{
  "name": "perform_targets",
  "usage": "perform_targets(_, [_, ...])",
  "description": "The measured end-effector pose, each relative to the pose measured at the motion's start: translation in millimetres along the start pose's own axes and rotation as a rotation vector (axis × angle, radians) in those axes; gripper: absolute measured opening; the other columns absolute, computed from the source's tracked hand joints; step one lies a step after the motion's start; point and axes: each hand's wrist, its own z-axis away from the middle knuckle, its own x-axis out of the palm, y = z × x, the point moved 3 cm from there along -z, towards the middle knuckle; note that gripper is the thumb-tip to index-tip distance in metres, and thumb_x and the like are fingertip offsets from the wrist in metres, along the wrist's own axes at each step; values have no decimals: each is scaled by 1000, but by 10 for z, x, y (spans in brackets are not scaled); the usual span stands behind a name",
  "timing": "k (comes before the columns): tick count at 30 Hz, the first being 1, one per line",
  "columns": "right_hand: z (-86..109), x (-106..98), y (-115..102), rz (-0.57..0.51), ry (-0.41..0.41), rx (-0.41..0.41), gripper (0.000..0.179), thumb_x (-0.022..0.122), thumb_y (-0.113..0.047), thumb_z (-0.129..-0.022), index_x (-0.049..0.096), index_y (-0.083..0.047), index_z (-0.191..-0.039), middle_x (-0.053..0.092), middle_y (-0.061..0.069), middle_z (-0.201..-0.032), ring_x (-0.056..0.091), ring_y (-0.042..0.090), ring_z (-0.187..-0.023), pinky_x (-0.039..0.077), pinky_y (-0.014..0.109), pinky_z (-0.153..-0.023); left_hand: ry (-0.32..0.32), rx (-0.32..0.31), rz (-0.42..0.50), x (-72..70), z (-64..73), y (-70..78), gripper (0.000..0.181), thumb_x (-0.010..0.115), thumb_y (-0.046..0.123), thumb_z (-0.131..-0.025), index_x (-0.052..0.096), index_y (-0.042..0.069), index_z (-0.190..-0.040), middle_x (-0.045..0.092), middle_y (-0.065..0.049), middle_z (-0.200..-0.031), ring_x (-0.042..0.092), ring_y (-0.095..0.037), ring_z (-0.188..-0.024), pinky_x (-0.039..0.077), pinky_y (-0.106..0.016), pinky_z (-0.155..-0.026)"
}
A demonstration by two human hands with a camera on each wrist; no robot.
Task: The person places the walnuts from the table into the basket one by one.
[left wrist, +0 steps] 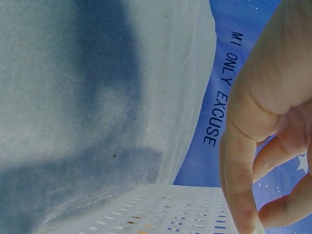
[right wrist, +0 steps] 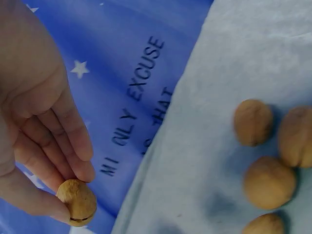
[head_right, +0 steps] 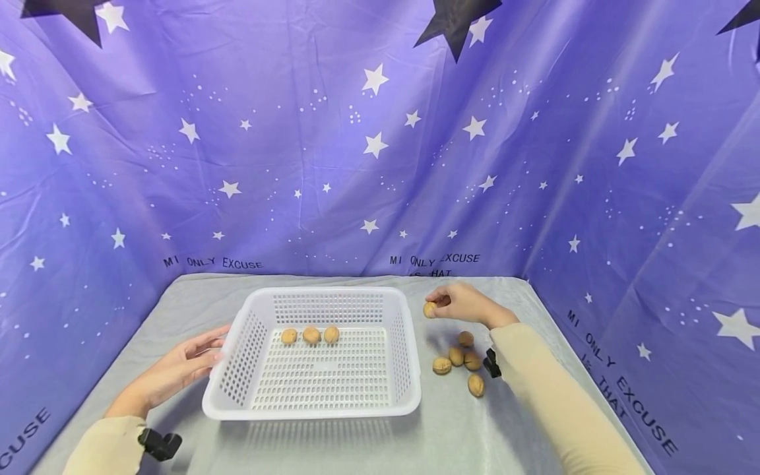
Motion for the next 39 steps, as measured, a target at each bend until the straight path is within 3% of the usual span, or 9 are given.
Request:
perform_targets(13, [-396,5,-575,48,-14,-99,30,76,-21,-90,73,-6,-115,73,2,-105,68,17,-96,57,34,-86,-3,-5,-9,-22,0,-15,63,52,-1,-102,20,-8,-155,44,-32,-135,62,-23,-111,56,-37,-90])
perform_targets(25, [-803,427,-912,9,-118,-154,30,74,-15,-88,72,-5,-117,73,0,-105,68,12,-95,55,27,-85,17,-10,-26,-11,3,-7,64,54,1,-101,19,-9,-155,48,-26,-133,63,-21,-109,57,-38,-89])
perform_targets(34, [-995,771,-931,-35,-191,-108,28,74,-12,-89,72,-5,-115,72,-2,-104,67,11,-97,53,28,-91,11,-6,-25,-13,0,-4,63,53,0,-102,20,-9,-155,47,-29,-134,63,-22,-110,56,-39,-90])
perform_targets(39, [-1057,936,-897,-47,-216,-18,22,77,-13,-87,73,-10,-108,71,-5,-99,64,10,-97,52,32,-93,18,-17,-30,-3,1,5,64,53,2,-102,20,-8,-155,47,-28,-134,63,-22,-110,56,-39,-90])
